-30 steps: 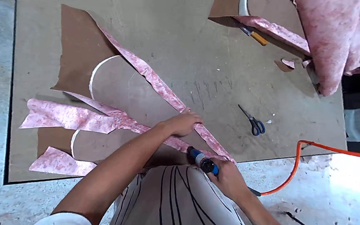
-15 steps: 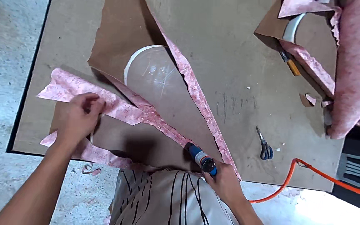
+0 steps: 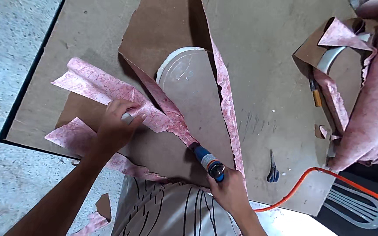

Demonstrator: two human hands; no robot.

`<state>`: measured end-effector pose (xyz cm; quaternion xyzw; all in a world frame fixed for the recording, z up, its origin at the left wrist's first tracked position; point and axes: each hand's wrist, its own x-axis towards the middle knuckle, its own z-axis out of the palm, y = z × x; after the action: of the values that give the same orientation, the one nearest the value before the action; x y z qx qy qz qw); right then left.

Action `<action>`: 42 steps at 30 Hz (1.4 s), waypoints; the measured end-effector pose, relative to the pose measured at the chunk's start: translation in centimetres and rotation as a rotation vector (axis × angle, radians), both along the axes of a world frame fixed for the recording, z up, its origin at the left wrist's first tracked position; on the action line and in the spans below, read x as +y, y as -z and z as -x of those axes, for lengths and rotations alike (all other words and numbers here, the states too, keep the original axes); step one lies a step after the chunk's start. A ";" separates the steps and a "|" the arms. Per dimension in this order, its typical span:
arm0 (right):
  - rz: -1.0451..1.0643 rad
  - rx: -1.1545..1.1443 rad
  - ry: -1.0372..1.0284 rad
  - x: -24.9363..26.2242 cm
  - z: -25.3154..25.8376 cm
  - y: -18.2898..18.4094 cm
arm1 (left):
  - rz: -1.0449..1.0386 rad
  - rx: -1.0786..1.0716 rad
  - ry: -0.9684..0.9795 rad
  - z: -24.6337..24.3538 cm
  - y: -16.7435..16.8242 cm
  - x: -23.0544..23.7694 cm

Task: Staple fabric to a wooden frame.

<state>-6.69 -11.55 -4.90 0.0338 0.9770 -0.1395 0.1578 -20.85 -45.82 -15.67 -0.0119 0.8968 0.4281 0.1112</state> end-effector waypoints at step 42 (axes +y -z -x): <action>-0.094 0.112 0.526 21.1 -1.6 7.2 | 0.304 0.145 -0.267 -5.3 -2.8 1.5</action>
<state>-5.10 9.56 -12.11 0.2861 0.9472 -0.1319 0.0603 -15.58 -44.29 -12.84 -0.1166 0.9471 0.2986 -0.0144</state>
